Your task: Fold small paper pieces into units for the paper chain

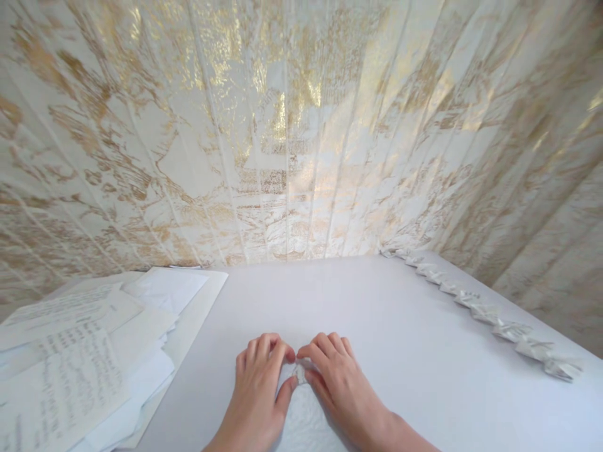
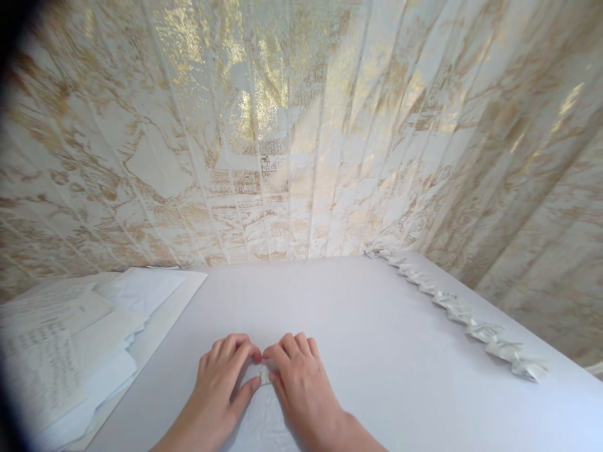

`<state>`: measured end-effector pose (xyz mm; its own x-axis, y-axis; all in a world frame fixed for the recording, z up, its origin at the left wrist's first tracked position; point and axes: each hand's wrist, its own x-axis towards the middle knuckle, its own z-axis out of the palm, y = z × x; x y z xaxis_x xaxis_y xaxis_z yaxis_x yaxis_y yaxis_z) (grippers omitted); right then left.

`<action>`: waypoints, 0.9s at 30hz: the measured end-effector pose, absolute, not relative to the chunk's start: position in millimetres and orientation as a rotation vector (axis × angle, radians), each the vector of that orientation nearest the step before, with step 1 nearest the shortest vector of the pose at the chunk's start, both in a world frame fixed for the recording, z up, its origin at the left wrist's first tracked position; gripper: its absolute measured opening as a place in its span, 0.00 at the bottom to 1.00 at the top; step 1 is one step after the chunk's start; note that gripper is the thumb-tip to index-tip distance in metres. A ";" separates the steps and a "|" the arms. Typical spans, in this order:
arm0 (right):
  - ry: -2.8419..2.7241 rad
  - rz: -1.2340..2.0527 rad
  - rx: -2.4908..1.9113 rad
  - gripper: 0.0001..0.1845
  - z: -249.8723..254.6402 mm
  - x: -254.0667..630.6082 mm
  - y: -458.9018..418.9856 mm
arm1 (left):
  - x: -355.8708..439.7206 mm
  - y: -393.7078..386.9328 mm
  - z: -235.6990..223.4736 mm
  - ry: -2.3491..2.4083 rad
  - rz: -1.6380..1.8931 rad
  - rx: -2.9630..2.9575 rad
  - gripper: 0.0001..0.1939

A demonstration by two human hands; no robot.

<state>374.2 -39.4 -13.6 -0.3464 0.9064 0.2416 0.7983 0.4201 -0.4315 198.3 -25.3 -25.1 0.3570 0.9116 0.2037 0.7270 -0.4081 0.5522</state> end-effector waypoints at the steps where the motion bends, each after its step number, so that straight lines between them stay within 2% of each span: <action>1: -2.278 0.257 -1.410 0.15 -15.3 372.7 -41.1 | 197.7 -26.2 -26.1 1.427 0.717 2.265 0.09; 7: -2.377 0.015 -1.314 0.10 -20.6 367.0 -46.3 | 194.1 -30.7 -29.2 1.378 0.792 2.264 0.03; 14: -2.452 -0.034 -1.265 0.10 -16.7 365.6 -39.8 | 190.7 -24.5 -32.0 1.337 0.848 2.180 0.06; 27: -1.796 0.883 -1.311 0.07 -9.8 363.7 -41.4 | 195.2 -29.4 -20.0 1.178 0.894 1.913 0.07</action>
